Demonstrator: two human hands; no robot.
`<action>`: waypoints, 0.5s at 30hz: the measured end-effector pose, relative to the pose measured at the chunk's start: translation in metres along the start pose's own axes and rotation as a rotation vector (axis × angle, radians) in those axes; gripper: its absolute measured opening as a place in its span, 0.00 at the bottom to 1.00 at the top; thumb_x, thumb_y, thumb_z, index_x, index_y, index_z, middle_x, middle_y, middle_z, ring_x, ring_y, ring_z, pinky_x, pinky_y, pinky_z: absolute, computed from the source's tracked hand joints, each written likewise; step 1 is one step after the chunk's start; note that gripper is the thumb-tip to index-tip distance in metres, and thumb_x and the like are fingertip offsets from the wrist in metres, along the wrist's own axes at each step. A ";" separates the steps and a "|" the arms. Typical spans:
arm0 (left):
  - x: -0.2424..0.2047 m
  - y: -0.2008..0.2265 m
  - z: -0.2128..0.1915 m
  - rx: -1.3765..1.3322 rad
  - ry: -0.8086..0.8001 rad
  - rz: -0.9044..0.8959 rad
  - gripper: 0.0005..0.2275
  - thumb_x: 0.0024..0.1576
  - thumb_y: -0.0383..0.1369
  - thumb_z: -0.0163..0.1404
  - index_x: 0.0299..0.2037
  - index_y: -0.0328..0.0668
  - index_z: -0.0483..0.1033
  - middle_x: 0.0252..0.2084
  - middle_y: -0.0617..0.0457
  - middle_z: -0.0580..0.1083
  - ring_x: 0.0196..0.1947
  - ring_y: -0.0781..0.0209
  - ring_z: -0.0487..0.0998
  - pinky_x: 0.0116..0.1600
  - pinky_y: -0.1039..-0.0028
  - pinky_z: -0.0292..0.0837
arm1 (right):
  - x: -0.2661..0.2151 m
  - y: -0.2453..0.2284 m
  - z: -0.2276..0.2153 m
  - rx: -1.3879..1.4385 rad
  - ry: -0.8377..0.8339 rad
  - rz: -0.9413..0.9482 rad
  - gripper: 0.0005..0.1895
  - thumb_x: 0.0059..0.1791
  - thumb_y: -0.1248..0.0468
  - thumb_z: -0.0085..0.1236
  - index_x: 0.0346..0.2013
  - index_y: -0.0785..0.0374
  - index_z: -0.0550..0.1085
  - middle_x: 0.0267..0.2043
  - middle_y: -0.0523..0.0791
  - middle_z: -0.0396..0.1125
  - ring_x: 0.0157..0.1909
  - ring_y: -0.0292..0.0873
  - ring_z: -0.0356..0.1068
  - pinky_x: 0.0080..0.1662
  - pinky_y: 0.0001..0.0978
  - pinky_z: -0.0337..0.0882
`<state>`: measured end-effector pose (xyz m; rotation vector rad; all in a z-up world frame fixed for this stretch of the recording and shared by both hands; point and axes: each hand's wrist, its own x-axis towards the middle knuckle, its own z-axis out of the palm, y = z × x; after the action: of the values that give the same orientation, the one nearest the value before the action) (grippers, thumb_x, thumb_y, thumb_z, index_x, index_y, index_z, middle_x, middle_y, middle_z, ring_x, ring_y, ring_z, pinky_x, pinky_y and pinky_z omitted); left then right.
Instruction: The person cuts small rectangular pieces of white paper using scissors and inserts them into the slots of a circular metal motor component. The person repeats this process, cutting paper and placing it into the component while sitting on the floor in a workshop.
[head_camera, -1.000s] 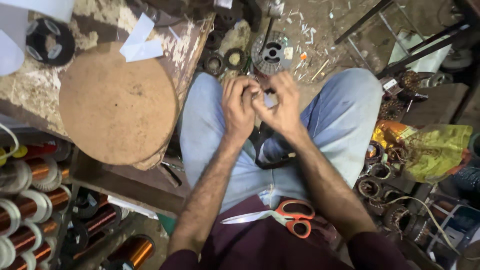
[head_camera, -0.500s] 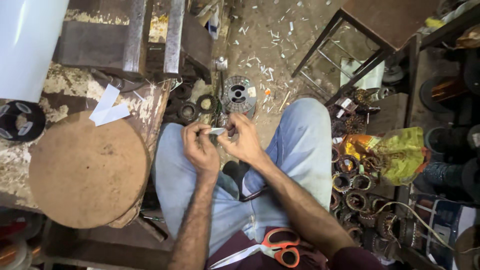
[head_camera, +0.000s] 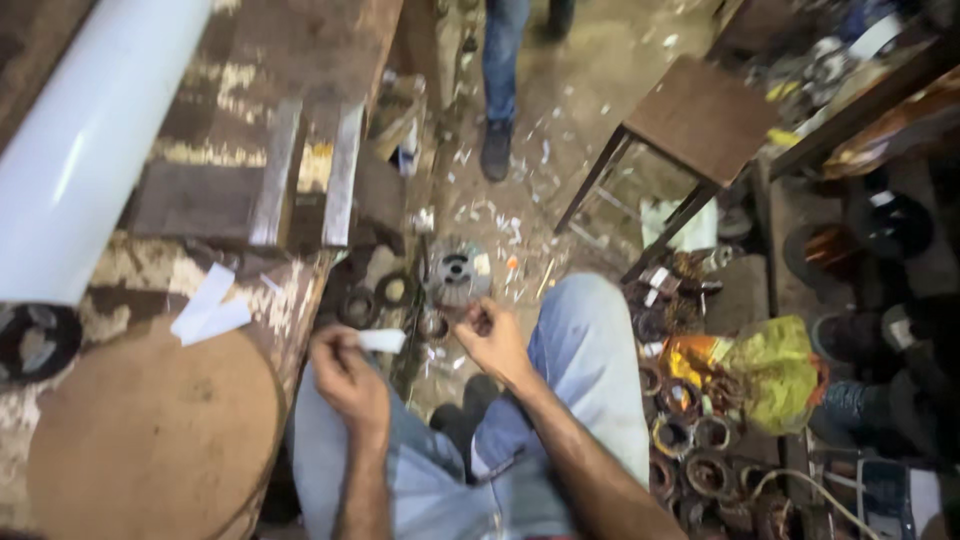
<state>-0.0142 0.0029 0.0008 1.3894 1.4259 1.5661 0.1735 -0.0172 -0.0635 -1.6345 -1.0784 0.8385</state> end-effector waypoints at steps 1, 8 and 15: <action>-0.002 0.006 -0.003 0.086 -0.108 0.127 0.04 0.66 0.25 0.45 0.44 0.34 0.72 0.42 0.45 0.73 0.42 0.50 0.74 0.46 0.62 0.71 | 0.006 0.007 -0.004 0.096 -0.024 0.103 0.09 0.45 0.63 0.64 0.33 0.66 0.75 0.29 0.43 0.68 0.30 0.35 0.63 0.33 0.30 0.66; -0.004 0.024 0.017 0.293 -0.339 0.306 0.04 0.61 0.23 0.46 0.42 0.35 0.74 0.41 0.42 0.73 0.45 0.42 0.73 0.50 0.56 0.68 | -0.014 -0.027 -0.001 0.118 -0.255 -0.160 0.07 0.46 0.66 0.63 0.36 0.66 0.77 0.31 0.39 0.72 0.33 0.28 0.68 0.37 0.25 0.70; -0.006 0.022 0.015 0.366 -0.414 0.214 0.05 0.59 0.24 0.48 0.43 0.37 0.74 0.41 0.41 0.73 0.43 0.40 0.74 0.47 0.56 0.69 | -0.013 -0.040 -0.005 0.012 -0.250 -0.096 0.09 0.44 0.65 0.65 0.38 0.66 0.79 0.28 0.41 0.72 0.31 0.30 0.66 0.34 0.28 0.70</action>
<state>0.0061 -0.0032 0.0183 2.0026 1.3793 1.0736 0.1625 -0.0254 -0.0230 -1.4818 -1.3115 1.0019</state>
